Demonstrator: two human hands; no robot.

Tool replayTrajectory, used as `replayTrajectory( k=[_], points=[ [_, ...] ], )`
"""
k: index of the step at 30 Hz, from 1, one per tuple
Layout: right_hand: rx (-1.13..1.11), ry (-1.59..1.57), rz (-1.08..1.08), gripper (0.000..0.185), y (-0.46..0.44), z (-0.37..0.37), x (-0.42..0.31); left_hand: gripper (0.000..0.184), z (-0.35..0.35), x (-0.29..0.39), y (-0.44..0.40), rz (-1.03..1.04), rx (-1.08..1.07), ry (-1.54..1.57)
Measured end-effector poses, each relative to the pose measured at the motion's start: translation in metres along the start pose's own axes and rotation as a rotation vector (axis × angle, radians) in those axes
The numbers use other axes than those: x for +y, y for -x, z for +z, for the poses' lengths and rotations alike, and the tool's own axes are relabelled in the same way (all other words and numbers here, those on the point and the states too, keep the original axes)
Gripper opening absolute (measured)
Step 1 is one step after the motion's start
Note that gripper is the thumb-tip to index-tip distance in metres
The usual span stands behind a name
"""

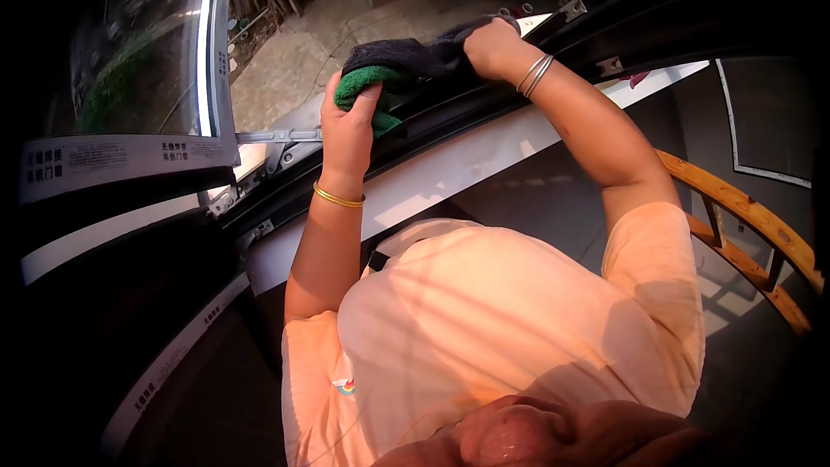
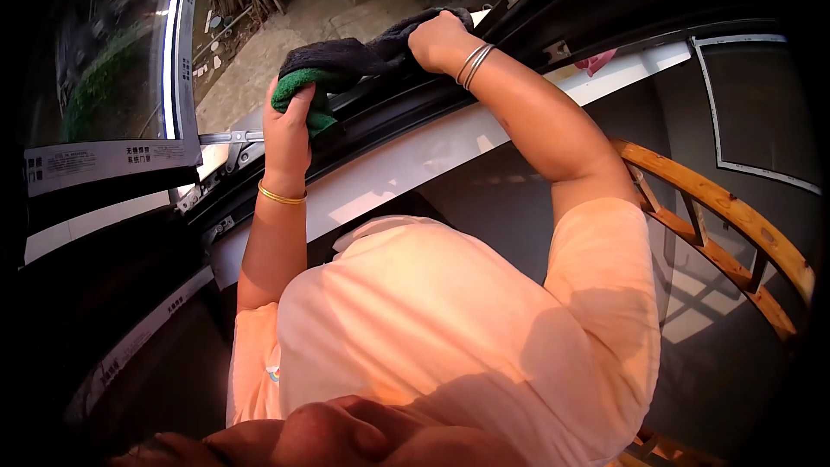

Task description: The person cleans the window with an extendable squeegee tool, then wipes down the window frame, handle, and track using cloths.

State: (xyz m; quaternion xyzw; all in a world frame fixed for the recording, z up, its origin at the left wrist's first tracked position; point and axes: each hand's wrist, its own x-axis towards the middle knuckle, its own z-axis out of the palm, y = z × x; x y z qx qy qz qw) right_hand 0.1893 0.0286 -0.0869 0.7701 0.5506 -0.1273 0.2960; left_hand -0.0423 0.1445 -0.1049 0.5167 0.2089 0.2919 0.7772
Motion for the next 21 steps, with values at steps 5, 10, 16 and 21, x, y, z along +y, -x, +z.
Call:
replayTrajectory(
  k=[5,10,16,21],
  points=[
    [0.343,-0.409,-0.171,0.021,-0.017,-0.011,-0.081,0.02,-0.008,0.008,-0.005,0.049,0.14,0.084],
    [0.414,-0.378,-0.198,0.02,-0.013,-0.013,-0.094,0.02,-0.01,0.005,-0.009,0.025,0.134,0.062],
    [-0.124,0.07,0.051,0.024,0.0,-0.014,0.003,0.021,0.004,-0.006,-0.006,-0.09,-0.014,-0.004],
    [-0.163,0.048,0.115,0.023,0.001,-0.009,0.025,0.02,0.005,-0.011,-0.009,-0.121,-0.178,-0.138]
  ],
)
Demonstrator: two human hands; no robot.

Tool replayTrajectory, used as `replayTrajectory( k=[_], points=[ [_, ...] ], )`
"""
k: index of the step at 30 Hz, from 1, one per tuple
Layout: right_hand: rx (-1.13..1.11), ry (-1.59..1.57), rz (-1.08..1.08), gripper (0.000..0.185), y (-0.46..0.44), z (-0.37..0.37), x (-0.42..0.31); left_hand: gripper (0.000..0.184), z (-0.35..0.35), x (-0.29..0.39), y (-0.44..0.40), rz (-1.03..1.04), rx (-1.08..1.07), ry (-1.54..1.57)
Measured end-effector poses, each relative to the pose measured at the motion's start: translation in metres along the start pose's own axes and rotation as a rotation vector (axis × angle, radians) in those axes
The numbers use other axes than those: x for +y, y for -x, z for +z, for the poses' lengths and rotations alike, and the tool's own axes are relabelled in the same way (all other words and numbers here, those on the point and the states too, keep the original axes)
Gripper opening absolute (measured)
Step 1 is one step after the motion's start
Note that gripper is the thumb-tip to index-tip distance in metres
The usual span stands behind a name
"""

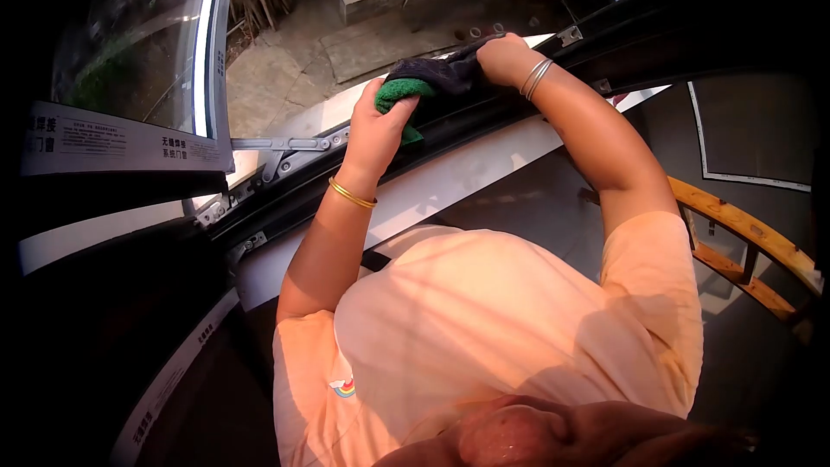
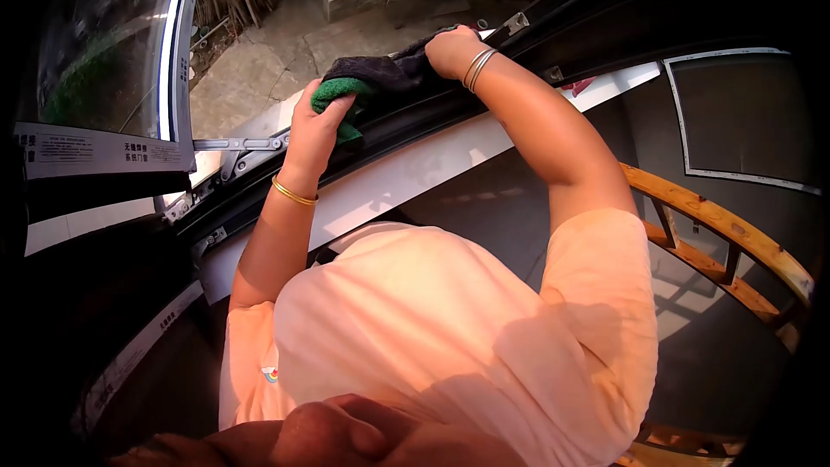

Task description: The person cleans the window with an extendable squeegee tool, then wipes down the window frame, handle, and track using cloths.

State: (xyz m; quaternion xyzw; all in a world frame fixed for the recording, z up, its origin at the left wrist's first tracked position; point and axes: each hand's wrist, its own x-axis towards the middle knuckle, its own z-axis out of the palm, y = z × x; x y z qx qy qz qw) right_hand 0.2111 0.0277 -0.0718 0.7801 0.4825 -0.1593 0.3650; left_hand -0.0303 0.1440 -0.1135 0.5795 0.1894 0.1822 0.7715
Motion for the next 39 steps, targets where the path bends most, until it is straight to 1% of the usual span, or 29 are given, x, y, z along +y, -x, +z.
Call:
replayTrajectory(
  k=[1,2,4,5,6,7,8,10,11,12,14,15,17,18,19,20,22,24,25,26,28,30,32,34,35,38,39],
  points=[
    [-0.003,-0.023,-0.003,0.024,0.003,0.001,0.002,0.02,-0.003,0.002,-0.001,0.006,0.064,0.098],
    [0.04,-0.016,-0.019,0.024,0.009,-0.003,0.002,0.022,-0.006,0.002,-0.002,0.013,0.127,0.193],
    [0.143,-0.12,-0.026,0.023,0.015,-0.006,0.001,0.017,-0.016,0.002,-0.008,0.106,0.229,0.387],
    [0.138,-0.124,-0.033,0.023,0.022,-0.014,-0.004,0.016,-0.02,0.006,-0.012,0.125,0.286,0.456],
    [0.156,-0.204,-0.01,0.023,0.032,-0.025,-0.008,0.016,-0.024,0.012,-0.016,0.144,0.34,0.524],
    [0.173,-0.285,0.015,0.024,0.037,-0.028,-0.01,0.015,-0.028,0.02,-0.017,0.158,0.332,0.558],
    [0.17,-0.292,0.014,0.024,0.034,-0.019,-0.012,0.015,-0.036,0.021,-0.021,0.143,0.294,0.53],
    [0.168,-0.153,-0.113,0.024,0.029,0.016,-0.019,0.015,-0.034,0.024,-0.021,0.093,0.294,0.432],
    [0.319,-0.179,-0.134,0.021,0.03,0.025,-0.023,0.015,-0.034,0.02,-0.018,0.085,0.29,0.427],
    [0.314,-0.188,-0.133,0.021,0.03,0.032,-0.027,0.015,-0.033,0.013,-0.015,0.067,0.297,0.399],
    [0.502,-0.331,-0.114,0.016,0.03,0.04,-0.037,0.016,-0.035,0.01,-0.009,0.047,0.304,0.364],
    [0.545,-0.429,-0.133,0.015,0.029,0.037,-0.049,0.016,-0.04,0.011,-0.005,0.061,0.33,0.369],
    [0.695,-0.625,-0.271,0.013,0.026,0.025,-0.082,0.018,-0.048,0.021,0.0,0.094,0.409,0.376],
    [0.748,-0.715,-0.34,0.013,0.022,0.016,-0.105,0.018,-0.056,0.027,0.001,0.107,0.448,0.318],
    [0.794,-0.776,-0.439,0.013,0.016,0.008,-0.129,0.018,-0.062,0.029,-0.001,0.19,0.49,0.291],
    [0.838,-0.799,-0.493,0.015,0.019,-0.006,-0.152,0.019,-0.061,0.039,-0.001,0.216,0.545,0.293],
    [0.804,-0.878,-0.566,0.015,0.018,-0.028,-0.185,0.02,-0.058,0.053,-0.002,0.265,0.604,0.259],
    [0.822,-0.859,-0.583,0.016,0.012,-0.025,-0.182,0.02,-0.058,0.056,-0.003,0.238,0.617,0.27],
    [0.837,-0.835,-0.602,0.018,0.011,-0.023,-0.18,0.021,-0.054,0.057,-0.004,0.261,0.593,0.254],
    [0.843,-0.843,-0.597,0.018,0.012,-0.02,-0.17,0.021,-0.045,0.057,-0.005,0.26,0.587,0.246],
    [0.655,-0.684,-0.475,0.022,0.015,-0.004,-0.131,0.02,-0.026,0.053,-0.004,0.199,0.564,0.219],
    [0.664,-0.587,-0.379,0.022,0.012,0.027,-0.084,0.02,-0.011,0.042,-0.001,0.172,0.446,0.188],
    [0.554,-0.471,-0.202,0.017,0.016,0.044,-0.041,0.02,0.002,0.024,0.002,0.122,0.309,0.229],
    [0.409,-0.27,-0.083,0.013,0.028,0.04,-0.017,0.02,0.018,0.011,0.01,0.092,0.238,0.098],
    [0.345,-0.188,-0.043,0.022,0.03,0.035,-0.024,0.02,0.024,0.009,0.016,0.082,0.208,0.091],
    [0.519,-0.281,-0.073,0.017,0.025,0.038,-0.048,0.02,0.013,0.008,0.027,0.095,0.174,0.021],
    [0.588,-0.308,-0.079,0.013,0.033,0.031,-0.058,0.02,0.006,0.009,0.028,0.096,0.222,0.142]
  ],
)
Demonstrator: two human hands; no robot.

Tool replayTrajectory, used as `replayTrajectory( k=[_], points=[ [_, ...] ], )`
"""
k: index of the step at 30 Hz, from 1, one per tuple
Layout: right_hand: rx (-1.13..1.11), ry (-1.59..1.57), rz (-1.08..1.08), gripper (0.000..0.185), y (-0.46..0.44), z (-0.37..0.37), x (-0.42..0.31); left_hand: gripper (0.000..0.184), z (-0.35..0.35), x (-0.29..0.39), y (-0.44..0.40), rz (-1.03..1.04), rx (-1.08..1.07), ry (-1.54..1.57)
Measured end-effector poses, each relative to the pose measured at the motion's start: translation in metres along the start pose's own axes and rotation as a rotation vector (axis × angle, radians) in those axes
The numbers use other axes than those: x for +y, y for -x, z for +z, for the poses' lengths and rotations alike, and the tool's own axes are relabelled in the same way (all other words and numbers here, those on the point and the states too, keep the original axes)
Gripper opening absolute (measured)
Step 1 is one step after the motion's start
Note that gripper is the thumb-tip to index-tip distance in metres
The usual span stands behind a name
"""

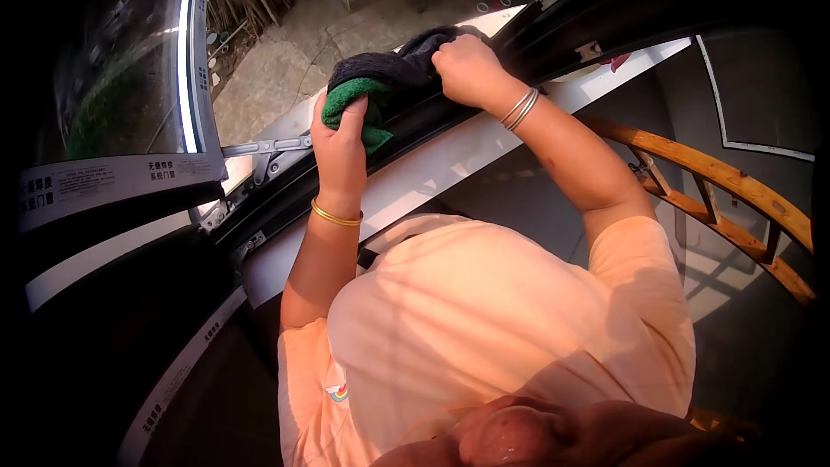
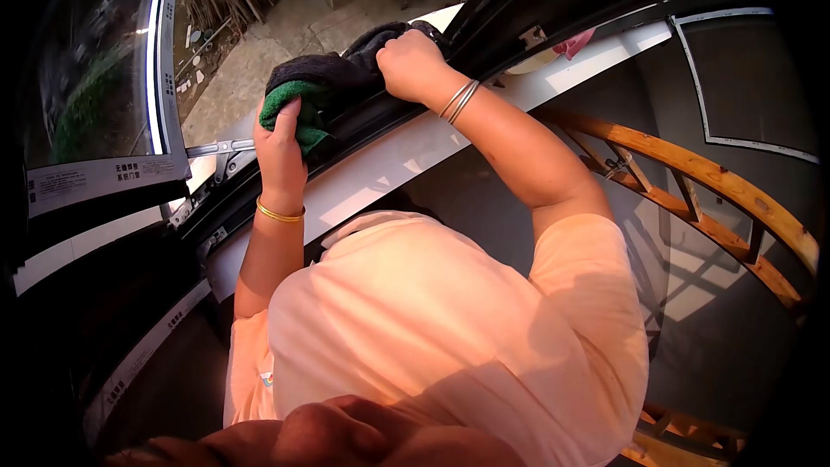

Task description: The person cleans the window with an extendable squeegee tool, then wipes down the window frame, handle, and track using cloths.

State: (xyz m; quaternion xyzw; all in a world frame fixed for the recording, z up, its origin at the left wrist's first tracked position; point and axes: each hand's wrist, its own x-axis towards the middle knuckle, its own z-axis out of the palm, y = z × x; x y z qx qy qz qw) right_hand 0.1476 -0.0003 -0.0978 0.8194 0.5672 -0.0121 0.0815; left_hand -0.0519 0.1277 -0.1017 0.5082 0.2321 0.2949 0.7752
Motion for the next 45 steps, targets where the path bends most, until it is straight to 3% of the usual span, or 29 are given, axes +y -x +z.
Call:
replayTrajectory(
  k=[3,5,6,7,8,9,11,17,23,25,29,30,31,33,40,41,43,45],
  points=[
    [0.153,-0.092,-0.117,0.012,0.01,0.014,-0.002,0.019,-0.015,0.006,-0.01,0.017,0.142,0.17],
    [0.045,-0.083,-0.092,0.011,0.017,0.004,0.021,0.018,-0.016,0.012,-0.016,0.047,0.153,0.194],
    [0.007,0.18,-0.149,0.014,0.014,0.0,0.037,0.017,-0.013,0.014,-0.019,0.049,0.148,0.21],
    [-0.187,0.463,-0.108,0.017,0.003,-0.016,0.046,0.017,-0.009,0.015,-0.021,0.049,0.143,0.225],
    [-0.247,0.496,0.015,0.019,-0.002,-0.036,0.048,0.015,-0.007,0.015,-0.021,0.021,0.139,0.212],
    [-0.287,0.464,0.07,0.017,-0.008,-0.042,0.047,0.016,0.0,0.014,-0.02,0.027,0.137,0.246],
    [-0.296,0.441,-0.047,0.015,-0.01,-0.042,0.043,0.017,0.01,0.015,-0.015,0.086,0.127,0.294],
    [-0.287,0.498,-0.146,0.015,0.009,-0.031,0.04,0.021,-0.008,-0.01,-0.014,0.0,0.197,0.269],
    [-0.256,0.501,-0.258,0.024,0.002,-0.032,0.053,0.017,-0.014,-0.023,-0.01,-0.019,0.203,0.295],
    [-0.208,0.507,-0.378,0.013,-0.004,-0.04,0.052,0.018,-0.018,-0.027,-0.014,-0.039,0.155,0.267],
    [-0.241,0.433,-0.369,0.016,-0.017,-0.023,0.064,0.019,-0.024,-0.031,-0.017,-0.067,0.143,0.225],
    [-0.373,0.375,-0.308,0.03,-0.018,-0.029,0.062,0.019,-0.026,-0.032,-0.017,-0.065,0.148,0.233],
    [-0.373,0.383,-0.315,0.03,-0.024,-0.032,0.059,0.019,-0.028,-0.033,-0.017,-0.07,0.137,0.231],
    [-0.493,0.543,-0.364,0.018,-0.036,-0.034,0.053,0.018,-0.033,-0.035,-0.018,-0.07,0.134,0.23],
    [-0.475,0.788,-0.6,0.021,-0.031,-0.044,0.049,0.022,-0.034,-0.039,-0.015,-0.021,0.105,0.144],
    [-0.483,0.791,-0.598,0.021,-0.029,-0.042,0.052,0.023,-0.035,-0.039,-0.015,-0.006,0.1,0.132],
    [-0.401,0.461,-0.348,0.035,-0.021,-0.036,0.057,0.023,-0.032,-0.04,-0.013,0.002,0.087,0.122],
    [-0.409,0.404,-0.316,0.037,-0.025,-0.029,0.055,0.023,-0.032,-0.037,-0.013,0.019,0.085,0.091]
  ],
)
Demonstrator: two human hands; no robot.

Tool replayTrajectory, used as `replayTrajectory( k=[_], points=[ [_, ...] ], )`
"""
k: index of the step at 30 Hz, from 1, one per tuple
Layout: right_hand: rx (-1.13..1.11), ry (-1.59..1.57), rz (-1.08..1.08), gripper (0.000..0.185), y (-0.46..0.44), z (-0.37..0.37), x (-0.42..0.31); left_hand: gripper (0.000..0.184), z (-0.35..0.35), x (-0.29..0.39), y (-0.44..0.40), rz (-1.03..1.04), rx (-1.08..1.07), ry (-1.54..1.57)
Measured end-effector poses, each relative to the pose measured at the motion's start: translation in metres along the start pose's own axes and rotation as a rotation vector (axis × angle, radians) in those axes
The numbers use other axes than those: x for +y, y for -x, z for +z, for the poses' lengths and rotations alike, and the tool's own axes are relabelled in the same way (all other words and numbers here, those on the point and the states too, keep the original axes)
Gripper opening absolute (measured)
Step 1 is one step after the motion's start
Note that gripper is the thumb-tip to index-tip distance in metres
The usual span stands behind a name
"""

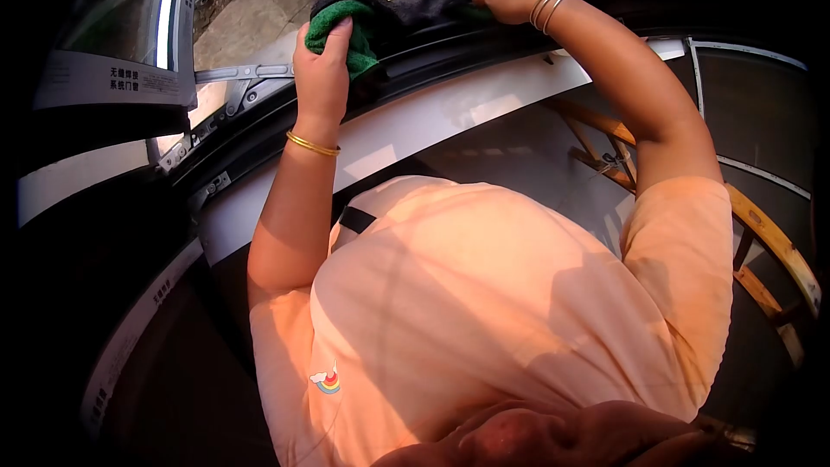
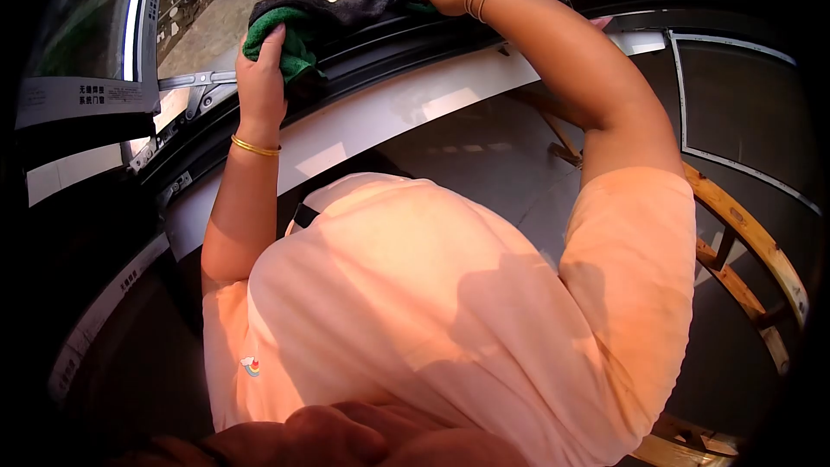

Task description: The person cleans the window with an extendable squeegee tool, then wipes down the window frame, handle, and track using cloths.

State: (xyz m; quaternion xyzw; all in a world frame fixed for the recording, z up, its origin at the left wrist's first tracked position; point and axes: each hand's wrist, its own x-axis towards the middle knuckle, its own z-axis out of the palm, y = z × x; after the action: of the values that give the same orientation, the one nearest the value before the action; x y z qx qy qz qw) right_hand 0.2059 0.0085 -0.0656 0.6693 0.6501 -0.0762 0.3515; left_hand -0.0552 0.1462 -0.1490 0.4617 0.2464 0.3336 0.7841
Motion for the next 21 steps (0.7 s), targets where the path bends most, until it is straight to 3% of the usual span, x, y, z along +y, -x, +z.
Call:
replayTrajectory(
  k=[4,6,10,11,16,18,21],
  points=[
    [-0.195,-0.13,0.155,0.041,-0.022,-0.004,-0.003,0.023,-0.003,0.004,0.004,0.024,-0.033,-0.041],
    [-0.24,-0.398,0.371,0.043,-0.025,-0.029,-0.001,0.022,-0.004,0.004,0.003,0.029,-0.02,-0.065],
    [-0.101,-0.658,0.307,0.027,-0.029,-0.066,0.02,0.02,-0.006,0.007,0.003,-0.089,0.016,0.1],
    [0.041,-0.608,0.238,0.028,-0.016,-0.079,0.016,0.018,-0.007,0.007,0.003,-0.103,0.001,0.131],
    [0.149,-0.273,0.241,0.018,0.01,-0.098,0.025,0.019,-0.006,0.005,0.004,-0.094,-0.013,0.167],
    [0.56,-0.197,0.255,0.016,0.024,-0.103,0.027,0.02,-0.006,0.003,0.007,-0.053,0.019,0.189],
    [0.604,-0.144,0.283,0.013,0.041,-0.104,0.025,0.021,-0.006,0.003,0.01,-0.039,0.018,0.212]
  ],
)
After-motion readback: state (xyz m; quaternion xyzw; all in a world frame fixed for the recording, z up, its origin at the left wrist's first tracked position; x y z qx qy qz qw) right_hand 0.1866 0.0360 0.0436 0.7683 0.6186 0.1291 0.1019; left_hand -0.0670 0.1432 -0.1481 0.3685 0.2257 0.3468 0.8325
